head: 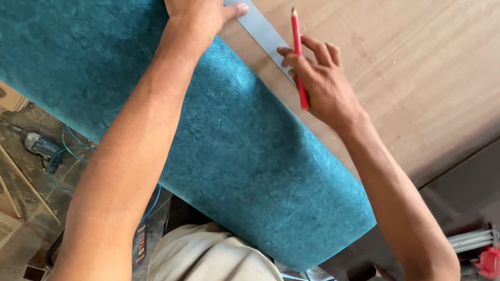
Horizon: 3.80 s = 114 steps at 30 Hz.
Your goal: The person aligns a long metal strip against a fabric-covered cushion, marks measurements with a red pencil, and then fits the metal strip over the edge of the cushion.
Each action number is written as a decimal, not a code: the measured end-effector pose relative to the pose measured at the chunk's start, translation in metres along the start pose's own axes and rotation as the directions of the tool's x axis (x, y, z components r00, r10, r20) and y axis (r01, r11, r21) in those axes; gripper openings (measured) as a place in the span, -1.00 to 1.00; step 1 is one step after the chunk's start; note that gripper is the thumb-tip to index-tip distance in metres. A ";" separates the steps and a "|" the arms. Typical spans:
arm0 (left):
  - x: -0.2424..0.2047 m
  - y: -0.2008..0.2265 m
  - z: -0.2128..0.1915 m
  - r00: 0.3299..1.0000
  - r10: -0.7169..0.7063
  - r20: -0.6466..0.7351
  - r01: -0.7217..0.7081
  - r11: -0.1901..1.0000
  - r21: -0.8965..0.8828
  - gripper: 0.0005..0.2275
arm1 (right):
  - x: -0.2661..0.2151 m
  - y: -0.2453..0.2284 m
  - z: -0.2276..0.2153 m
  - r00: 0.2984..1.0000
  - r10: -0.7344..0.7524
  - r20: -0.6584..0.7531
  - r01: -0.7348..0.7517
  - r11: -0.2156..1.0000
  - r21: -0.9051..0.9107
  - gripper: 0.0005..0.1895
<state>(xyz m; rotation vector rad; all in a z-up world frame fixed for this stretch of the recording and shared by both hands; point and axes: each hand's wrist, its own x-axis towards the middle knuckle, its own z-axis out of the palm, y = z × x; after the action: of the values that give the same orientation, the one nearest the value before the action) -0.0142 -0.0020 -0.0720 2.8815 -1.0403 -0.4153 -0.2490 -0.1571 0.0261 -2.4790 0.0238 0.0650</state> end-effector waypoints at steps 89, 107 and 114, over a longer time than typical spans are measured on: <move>-0.120 0.149 0.014 0.997 0.047 -0.064 -0.042 0.995 0.086 0.04 | -0.113 0.032 -0.044 0.990 -0.079 -0.114 0.100 0.976 0.193 -0.67; -0.148 0.175 0.041 0.996 0.088 -0.021 -0.084 0.988 0.128 -0.13 | -0.122 0.061 0.013 0.841 0.489 -0.230 -0.534 0.818 -0.215 0.25; -0.200 0.244 0.041 0.983 0.102 0.153 -0.116 0.990 0.085 -0.19 | -0.125 0.065 0.016 0.834 0.471 -0.287 -0.527 0.834 -0.164 0.22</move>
<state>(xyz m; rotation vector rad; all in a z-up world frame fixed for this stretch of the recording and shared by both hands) -0.3235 -0.0620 -0.0316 2.8936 -1.2670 -0.5971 -0.3763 -0.1978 -0.0199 -2.6370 0.8218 -0.0046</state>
